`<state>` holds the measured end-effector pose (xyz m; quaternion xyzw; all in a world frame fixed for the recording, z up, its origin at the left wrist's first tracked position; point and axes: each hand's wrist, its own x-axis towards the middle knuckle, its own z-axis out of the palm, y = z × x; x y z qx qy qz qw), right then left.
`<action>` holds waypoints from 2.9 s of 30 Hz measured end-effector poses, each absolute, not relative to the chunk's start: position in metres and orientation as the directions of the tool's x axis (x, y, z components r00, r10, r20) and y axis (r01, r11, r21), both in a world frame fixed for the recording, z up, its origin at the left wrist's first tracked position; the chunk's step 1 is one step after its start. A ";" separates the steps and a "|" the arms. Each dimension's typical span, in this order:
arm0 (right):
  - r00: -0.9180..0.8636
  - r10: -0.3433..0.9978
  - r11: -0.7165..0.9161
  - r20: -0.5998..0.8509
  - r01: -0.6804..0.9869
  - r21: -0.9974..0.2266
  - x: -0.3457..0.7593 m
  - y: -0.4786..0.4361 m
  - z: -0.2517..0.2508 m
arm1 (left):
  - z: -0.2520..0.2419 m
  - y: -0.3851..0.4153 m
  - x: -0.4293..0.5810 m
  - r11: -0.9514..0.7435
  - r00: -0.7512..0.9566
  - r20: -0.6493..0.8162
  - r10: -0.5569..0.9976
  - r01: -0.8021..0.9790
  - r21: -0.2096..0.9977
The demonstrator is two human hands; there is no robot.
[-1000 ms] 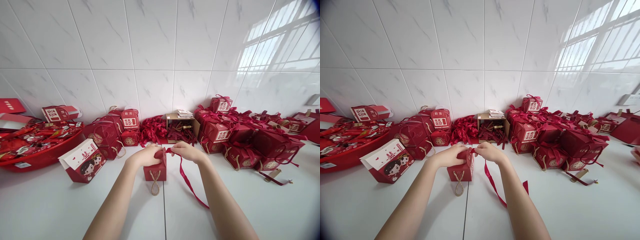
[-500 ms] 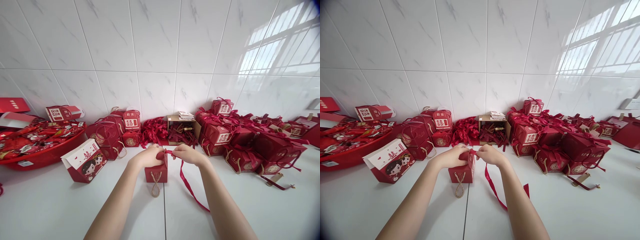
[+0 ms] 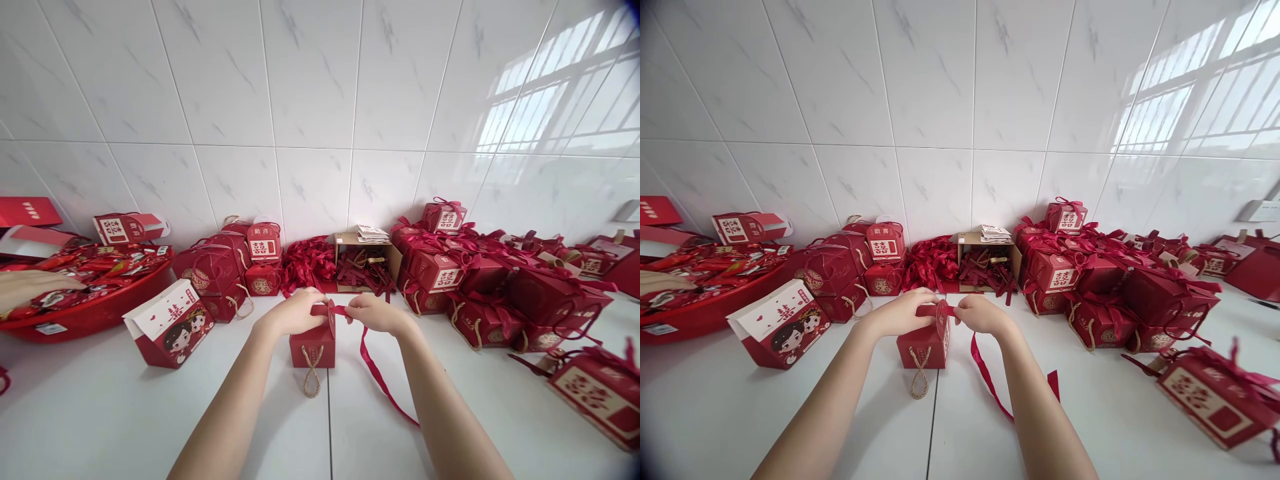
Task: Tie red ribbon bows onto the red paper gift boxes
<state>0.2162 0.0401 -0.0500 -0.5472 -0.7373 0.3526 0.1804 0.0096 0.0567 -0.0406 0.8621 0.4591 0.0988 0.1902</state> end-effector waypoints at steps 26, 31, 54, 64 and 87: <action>-0.303 0.952 0.180 -0.046 0.672 -0.719 0.196 0.040 -0.064 | -0.028 0.051 0.012 -0.520 0.504 0.168 0.847 0.722 0.456; -0.244 0.962 0.240 0.125 0.526 -0.816 0.193 0.035 -0.058 | -0.012 0.039 0.011 -0.541 0.385 0.384 0.839 0.664 0.516; 0.170 0.749 0.663 0.640 -0.171 -0.729 0.255 -0.027 0.003 | -0.032 0.053 -0.001 -0.336 0.416 -0.198 0.887 0.879 0.339; -0.037 0.924 0.383 0.382 0.096 -0.919 0.245 -0.009 -0.009 | -0.034 0.058 0.001 -0.365 0.533 -0.151 0.833 0.733 0.574; -0.351 0.934 0.107 -0.065 0.448 -0.887 0.192 0.028 -0.053 | -0.041 0.069 -0.010 -0.201 0.534 -0.186 0.825 0.585 0.785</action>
